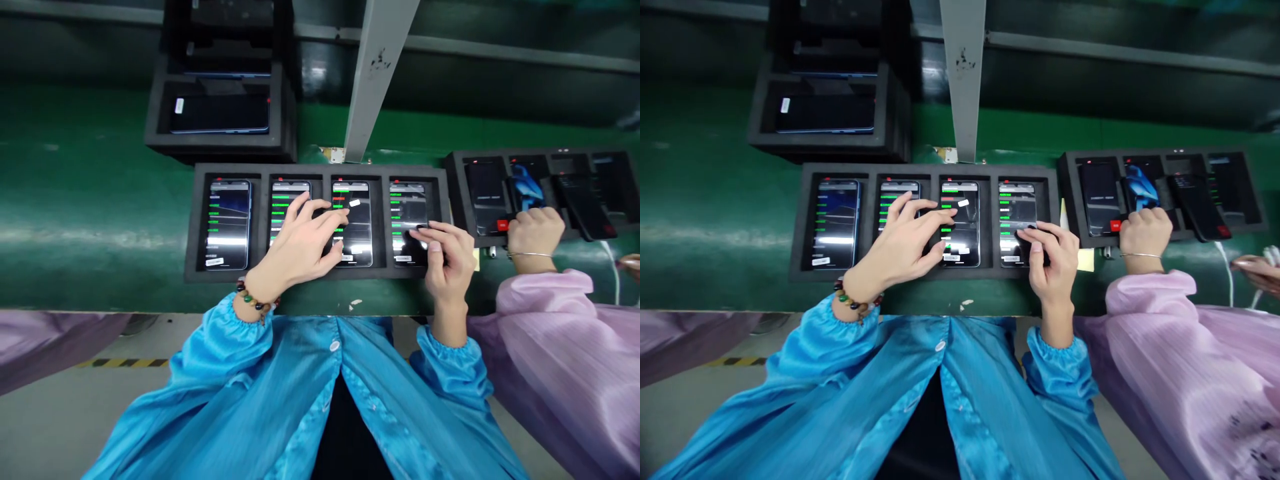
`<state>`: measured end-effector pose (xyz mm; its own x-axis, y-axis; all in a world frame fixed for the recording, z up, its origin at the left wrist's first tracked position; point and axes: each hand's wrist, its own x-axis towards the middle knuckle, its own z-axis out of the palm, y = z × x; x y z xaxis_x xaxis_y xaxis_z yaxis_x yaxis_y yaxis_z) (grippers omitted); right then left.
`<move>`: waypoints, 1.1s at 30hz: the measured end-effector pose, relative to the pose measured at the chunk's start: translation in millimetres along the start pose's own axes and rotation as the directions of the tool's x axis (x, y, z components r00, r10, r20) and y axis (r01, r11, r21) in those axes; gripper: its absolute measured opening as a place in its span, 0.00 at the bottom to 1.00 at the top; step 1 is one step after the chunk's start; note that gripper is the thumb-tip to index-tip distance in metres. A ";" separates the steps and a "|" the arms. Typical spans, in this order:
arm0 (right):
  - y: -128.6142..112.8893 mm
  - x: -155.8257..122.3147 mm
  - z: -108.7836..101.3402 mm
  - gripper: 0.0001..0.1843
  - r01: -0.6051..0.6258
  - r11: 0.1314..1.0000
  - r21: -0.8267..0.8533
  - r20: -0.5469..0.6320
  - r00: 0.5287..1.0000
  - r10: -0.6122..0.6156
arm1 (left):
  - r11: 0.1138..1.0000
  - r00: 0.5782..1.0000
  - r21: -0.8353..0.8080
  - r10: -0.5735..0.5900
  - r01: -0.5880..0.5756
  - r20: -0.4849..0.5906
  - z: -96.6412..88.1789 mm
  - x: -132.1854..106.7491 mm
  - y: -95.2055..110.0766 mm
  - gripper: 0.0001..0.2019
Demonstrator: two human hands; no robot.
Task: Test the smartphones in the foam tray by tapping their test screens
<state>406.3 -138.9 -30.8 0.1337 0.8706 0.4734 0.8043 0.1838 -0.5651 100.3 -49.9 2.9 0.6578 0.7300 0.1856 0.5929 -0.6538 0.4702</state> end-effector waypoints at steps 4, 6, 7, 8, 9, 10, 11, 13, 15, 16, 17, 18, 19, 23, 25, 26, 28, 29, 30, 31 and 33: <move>1.0 -1.2 0.0 0.20 -0.011 1.000 -0.002 0.004 1.000 0.011 | 1.000 1.000 -0.004 -0.009 0.008 -0.011 -0.9 -0.5 -3.0 0.19; 1.8 -2.0 0.1 0.20 -0.021 1.000 -0.004 0.008 1.000 0.021 | 1.000 0.999 -0.018 -0.001 0.000 -0.035 -3.4 -2.9 -5.4 0.19; 2.1 -2.3 0.1 0.20 -0.020 1.000 0.000 0.009 1.000 0.020 | 1.000 0.999 -0.027 0.010 -0.011 -0.045 -4.7 -4.3 -6.5 0.19; 2.2 -2.4 0.2 0.20 -0.016 1.000 0.004 0.010 1.000 0.016 | 0.999 0.998 -0.035 0.022 -0.024 -0.050 -5.7 -5.7 -7.4 0.19; 2.2 -2.3 0.2 0.19 -0.013 1.000 0.006 0.010 1.000 0.013 | 0.999 0.998 -0.039 0.030 -0.032 -0.049 -6.4 -6.9 -8.1 0.18; 2.0 -2.1 0.3 0.20 -0.014 1.000 0.004 0.009 1.000 0.014 | 0.999 0.998 -0.040 0.031 -0.033 -0.045 -6.6 -7.8 -8.6 0.18; 1.6 -1.9 0.4 0.20 -0.018 1.000 -0.002 0.006 1.000 0.018 | 0.999 0.999 -0.040 0.027 -0.028 -0.040 -6.4 -8.3 -8.8 0.17; 0.6 -1.2 0.7 0.20 -0.025 1.000 -0.011 -0.003 1.000 0.025 | 0.999 0.999 -0.039 0.010 -0.012 -0.040 -5.1 -8.4 -8.6 0.17; -0.2 -0.8 1.0 0.20 -0.019 1.000 -0.004 -0.007 1.000 0.019 | 0.999 0.999 -0.034 -0.005 0.004 -0.048 -3.5 -7.5 -8.0 0.18; -0.4 -0.7 1.1 0.20 -0.013 1.000 0.002 -0.010 1.000 0.013 | 1.000 0.998 -0.028 -0.013 0.011 -0.053 -2.9 -7.0 -7.8 0.18; -0.3 -0.8 1.2 0.20 -0.010 1.000 0.005 -0.011 1.000 0.010 | 1.000 0.998 -0.022 -0.021 0.020 -0.055 -2.4 -6.6 -7.6 0.19; -0.1 -0.9 1.2 0.20 -0.010 1.000 0.005 -0.010 1.000 0.010 | 1.000 0.998 -0.018 -0.026 0.026 -0.054 -2.2 -6.4 -7.5 0.19; 0.3 -1.2 1.1 0.20 -0.014 1.000 0.003 -0.009 1.000 0.014 | 0.999 0.998 -0.016 -0.029 0.028 -0.050 -2.2 -6.6 -7.5 0.19; 2.4 -2.1 0.8 0.20 -0.029 1.000 -0.007 0.003 1.000 0.029 | 1.000 0.999 -0.019 -0.011 0.010 -0.044 -2.1 -9.8 -8.0 0.18; 3.0 -2.3 0.8 0.20 -0.029 1.000 -0.007 0.004 1.000 0.029 | 1.000 0.999 -0.017 -0.007 0.006 -0.043 -1.3 -11.8 -8.3 0.18; 3.1 -2.2 0.9 0.21 -0.028 1.000 -0.007 0.005 1.000 0.028 | 1.000 0.999 -0.016 -0.005 0.005 -0.044 -0.8 -12.6 -8.5 0.18; 2.8 -2.0 1.2 0.21 -0.026 1.000 -0.003 0.003 1.000 0.026 | 1.000 0.999 -0.021 0.001 -0.003 -0.049 -0.4 -13.9 -9.0 0.19; 2.4 -1.8 1.2 0.20 -0.026 1.000 0.000 0.001 1.000 0.026 | 1.000 0.998 -0.027 0.007 -0.008 -0.061 -0.8 -14.6 -9.3 0.19; 1.9 -1.7 1.2 0.20 -0.024 1.000 0.003 0.000 1.000 0.024 | 0.999 0.997 -0.034 0.010 -0.012 -0.080 -1.9 -15.6 -9.7 0.19; 1.3 -1.6 1.2 0.20 -0.024 1.000 0.005 0.001 1.000 0.024 | 0.999 0.995 -0.041 0.008 -0.012 -0.102 -3.7 -17.1 -10.4 0.19; 0.3 -1.3 0.9 0.21 -0.026 1.000 -0.004 0.008 1.000 0.026 | 0.999 0.987 -0.045 -0.024 0.017 -0.158 -9.4 -21.7 -12.9 0.19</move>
<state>405.9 -139.6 -32.2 0.1503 0.8786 0.4532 0.8030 0.1589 -0.5744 74.0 -55.4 1.0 0.5618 0.7679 0.3077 0.5829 -0.6314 0.5114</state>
